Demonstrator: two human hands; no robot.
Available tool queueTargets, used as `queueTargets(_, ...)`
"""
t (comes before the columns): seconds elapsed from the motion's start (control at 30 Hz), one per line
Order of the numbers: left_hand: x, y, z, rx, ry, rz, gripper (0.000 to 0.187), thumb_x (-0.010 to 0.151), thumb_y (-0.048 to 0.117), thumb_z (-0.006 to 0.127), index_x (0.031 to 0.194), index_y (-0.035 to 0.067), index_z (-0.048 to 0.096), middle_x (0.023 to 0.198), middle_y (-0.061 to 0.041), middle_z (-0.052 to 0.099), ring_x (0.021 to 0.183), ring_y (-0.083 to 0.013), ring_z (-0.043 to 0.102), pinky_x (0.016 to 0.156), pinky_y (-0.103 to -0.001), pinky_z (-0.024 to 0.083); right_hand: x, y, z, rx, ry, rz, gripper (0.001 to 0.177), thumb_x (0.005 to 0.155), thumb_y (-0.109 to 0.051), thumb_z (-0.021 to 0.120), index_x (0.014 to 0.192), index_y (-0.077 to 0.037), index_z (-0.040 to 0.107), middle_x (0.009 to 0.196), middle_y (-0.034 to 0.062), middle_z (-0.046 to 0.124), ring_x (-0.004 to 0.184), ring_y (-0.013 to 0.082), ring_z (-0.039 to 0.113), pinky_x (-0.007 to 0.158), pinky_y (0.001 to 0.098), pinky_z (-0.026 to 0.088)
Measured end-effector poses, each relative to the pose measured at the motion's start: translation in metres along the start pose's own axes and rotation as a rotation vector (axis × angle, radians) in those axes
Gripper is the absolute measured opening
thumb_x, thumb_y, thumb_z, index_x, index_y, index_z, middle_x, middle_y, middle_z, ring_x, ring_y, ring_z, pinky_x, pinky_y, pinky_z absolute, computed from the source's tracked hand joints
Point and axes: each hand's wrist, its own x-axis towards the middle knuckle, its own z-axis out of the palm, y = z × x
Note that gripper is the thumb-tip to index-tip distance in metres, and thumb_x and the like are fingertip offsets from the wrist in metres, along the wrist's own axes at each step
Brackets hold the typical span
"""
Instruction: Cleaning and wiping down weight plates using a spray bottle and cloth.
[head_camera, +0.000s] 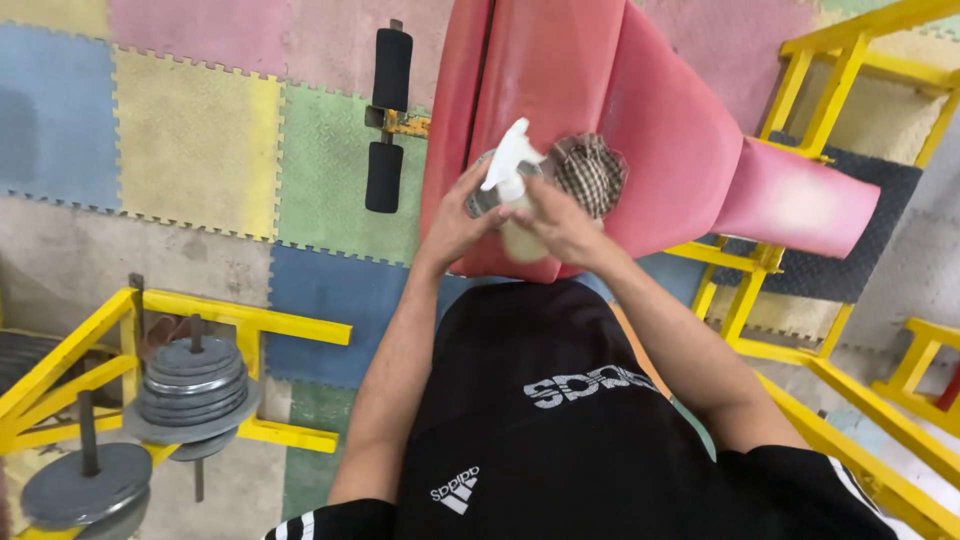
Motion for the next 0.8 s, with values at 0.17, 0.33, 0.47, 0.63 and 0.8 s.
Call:
queueTargets(0.17,-0.007,-0.005,0.009,-0.376,-0.025,-0.237,0.070,0.094,0.043,0.075,0.144,0.002,0.050,0.138,-0.011,0.062,0.129,-0.0179,0.059,0.110,-0.035,0.048,-0.015,0.015,0.048,0.465,-0.226,0.137,0.045,0.109,-0.025,0.056,0.145,0.000,0.049,0.136,0.0195,0.061,0.126,0.0207,0.057,0.108,0.0370,0.048)
queueTargets(0.33,-0.018,0.007,-0.001,-0.286,0.016,-0.450,0.051,0.099,0.037,0.068,0.131,-0.003,0.064,0.115,-0.008,0.072,0.099,-0.0142,0.067,0.086,-0.034,0.054,-0.011,-0.007,0.009,0.123,-0.265,0.324,0.037,0.107,-0.024,0.047,0.138,-0.010,0.062,0.117,0.0127,0.074,0.106,0.0168,0.068,0.098,0.0333,0.053)
queueTargets(0.47,-0.025,0.024,-0.008,-0.213,0.015,-0.362,0.043,0.098,0.033,0.069,0.129,0.003,0.066,0.107,-0.005,0.073,0.083,-0.0138,0.066,0.074,-0.035,0.055,-0.011,0.014,-0.023,-0.707,0.188,0.037,0.044,0.082,-0.019,0.069,0.125,-0.011,0.069,0.121,0.0240,0.070,0.109,0.0380,0.065,0.097,0.0446,0.051)
queueTargets(0.63,-0.035,0.047,-0.015,0.391,-0.001,-0.314,0.029,0.093,0.032,0.075,0.099,0.004,0.074,0.081,-0.014,0.074,0.075,-0.0302,0.073,0.068,-0.040,0.055,-0.010,0.087,-0.043,-0.911,0.349,-0.220,0.080,0.059,-0.021,0.078,0.136,-0.005,0.065,0.124,0.0338,0.065,0.111,0.0475,0.061,0.100,0.0477,0.048)
queueTargets(0.8,-0.043,0.060,-0.015,0.574,-0.016,-0.410,0.030,0.088,0.036,0.071,0.096,0.008,0.076,0.082,-0.018,0.074,0.081,-0.0403,0.070,0.071,-0.050,0.054,0.006,0.107,-0.073,-0.161,0.554,0.325,0.056,0.087,0.001,0.049,0.141,-0.010,0.061,0.122,0.0129,0.075,0.113,0.0260,0.074,0.100,0.0367,0.058)
